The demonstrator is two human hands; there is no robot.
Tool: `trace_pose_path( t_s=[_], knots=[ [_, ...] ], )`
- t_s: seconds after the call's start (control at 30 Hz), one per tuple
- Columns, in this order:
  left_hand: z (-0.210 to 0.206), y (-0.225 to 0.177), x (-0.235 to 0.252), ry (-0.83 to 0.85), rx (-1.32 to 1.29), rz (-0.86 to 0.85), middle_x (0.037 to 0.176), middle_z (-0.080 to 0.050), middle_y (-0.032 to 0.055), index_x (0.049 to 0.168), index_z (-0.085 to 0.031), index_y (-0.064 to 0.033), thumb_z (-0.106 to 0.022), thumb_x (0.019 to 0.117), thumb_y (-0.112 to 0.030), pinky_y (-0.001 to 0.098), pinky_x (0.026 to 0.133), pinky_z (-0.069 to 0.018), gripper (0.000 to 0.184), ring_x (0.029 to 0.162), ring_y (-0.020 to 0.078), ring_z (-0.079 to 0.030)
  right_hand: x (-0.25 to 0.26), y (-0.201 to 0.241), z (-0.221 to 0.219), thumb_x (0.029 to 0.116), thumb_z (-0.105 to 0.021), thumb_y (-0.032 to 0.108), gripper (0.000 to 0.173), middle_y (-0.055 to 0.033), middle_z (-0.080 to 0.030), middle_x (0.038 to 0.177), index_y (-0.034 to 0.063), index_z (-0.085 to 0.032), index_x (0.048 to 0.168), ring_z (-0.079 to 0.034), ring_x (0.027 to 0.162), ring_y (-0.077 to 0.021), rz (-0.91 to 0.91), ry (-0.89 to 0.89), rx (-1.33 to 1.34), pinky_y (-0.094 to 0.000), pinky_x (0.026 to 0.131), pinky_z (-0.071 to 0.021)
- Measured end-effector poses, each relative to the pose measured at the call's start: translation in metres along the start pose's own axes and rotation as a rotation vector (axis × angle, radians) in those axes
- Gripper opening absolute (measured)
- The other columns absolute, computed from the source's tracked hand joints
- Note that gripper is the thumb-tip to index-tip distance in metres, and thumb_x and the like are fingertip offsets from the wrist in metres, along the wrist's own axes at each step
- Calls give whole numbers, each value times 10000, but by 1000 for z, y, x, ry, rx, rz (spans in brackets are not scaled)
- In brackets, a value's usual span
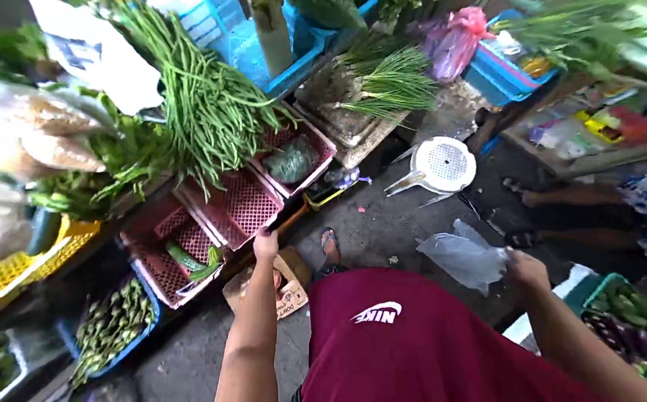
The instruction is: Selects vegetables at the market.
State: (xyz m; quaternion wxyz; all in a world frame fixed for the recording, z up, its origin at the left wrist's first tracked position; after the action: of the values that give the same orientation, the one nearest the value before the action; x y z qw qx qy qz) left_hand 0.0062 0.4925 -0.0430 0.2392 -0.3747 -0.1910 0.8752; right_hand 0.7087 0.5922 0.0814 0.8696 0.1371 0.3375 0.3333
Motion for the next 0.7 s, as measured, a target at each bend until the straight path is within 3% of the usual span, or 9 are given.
trace_pose_path(
  t_s=[0.1, 0.27, 0.33, 0.4, 0.47, 0.53, 0.6, 0.67, 0.7],
  knots=[
    [-20, 133, -88, 13, -171, 203, 1270, -668, 243, 1368, -599, -29, -700, 959, -277, 589, 1013, -526, 489, 1178, 383, -656, -4, 39, -42, 1095, -438, 426, 491, -162, -588, 1109, 55, -518, 1406, -607, 928, -270, -45, 159, 215, -518, 823, -533],
    [-56, 282, -246, -180, -753, 537, 1154, -671, 258, 1365, -546, 28, -586, 1051, -223, 486, 781, -585, 404, 896, 324, -693, -79, 69, -172, 1069, -495, 443, 526, -191, -612, 1287, 77, -482, 1447, -649, 1091, -326, -75, 544, 333, -516, 874, -571],
    [-66, 293, -296, -160, -935, 601, 1173, -672, 233, 1408, -511, -3, -550, 1072, -302, 460, 789, -581, 452, 909, 297, -692, -152, 66, -228, 1071, -486, 352, 449, -182, -638, 1282, 85, -503, 1432, -674, 1082, -321, -68, 764, 358, -505, 869, -595],
    [-69, 274, -329, -38, -1076, 550, 1216, -685, 217, 1459, -484, -34, -516, 1078, -406, 471, 845, -586, 534, 979, 308, -709, -256, 61, -274, 1096, -430, 316, 386, -169, -648, 1135, 50, -511, 1364, -680, 958, -296, -30, 1059, 297, -487, 817, -601],
    [-67, 240, -350, 157, -1236, 388, 1267, -691, 194, 1485, -477, -49, -399, 1084, -535, 509, 922, -582, 635, 1076, 324, -710, -373, 44, -303, 1120, -343, 306, 361, -121, -668, 945, 27, -567, 1173, -688, 828, -248, 75, 1436, 102, -454, 767, -613],
    [-42, 210, -358, 288, -1422, 122, 1290, -676, 175, 1466, -487, -52, -283, 1092, -568, 529, 970, -556, 670, 1149, 311, -676, -474, 11, -318, 1107, -318, 277, 356, -57, -684, 914, 69, -607, 1101, -681, 835, -184, 235, 1788, -163, -404, 791, -602],
    [19, 210, -366, 120, -1553, -43, 1144, -703, 108, 1316, -581, -47, -359, 1116, -350, 442, 934, -572, 425, 1043, 216, -683, -550, -18, -332, 1040, -442, 229, 258, -41, -699, 955, 83, -632, 1138, -683, 877, -157, 409, 1946, -341, -378, 808, -597],
    [81, 262, -383, -213, -1625, -21, 1050, -678, 117, 1212, -609, 5, -500, 1011, -62, 417, 873, -571, 239, 944, 203, -664, -605, -42, -349, 999, -544, 226, 245, -38, -710, 966, 76, -660, 1155, -687, 883, -150, 539, 1995, -477, -367, 809, -598],
    [106, 301, -396, -346, -1670, -1, 1043, -673, 123, 1191, -598, 3, -508, 974, -12, 422, 855, -574, 235, 934, 211, -665, -628, -54, -360, 997, -558, 230, 227, -35, -713, 954, 76, -668, 1121, -689, 873, -149, 585, 2016, -545, -368, 802, -600]
  ],
)
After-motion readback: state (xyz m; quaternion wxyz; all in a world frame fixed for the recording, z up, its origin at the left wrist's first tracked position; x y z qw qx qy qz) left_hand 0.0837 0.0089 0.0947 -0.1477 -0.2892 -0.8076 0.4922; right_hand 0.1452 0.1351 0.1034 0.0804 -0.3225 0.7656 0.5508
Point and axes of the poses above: each hand's wrist, its own x-axis towards the middle knuckle, its own z-axis out of the back of the hand, y = z × x, the point moved 6 cm from there along x, towards the middle knuckle
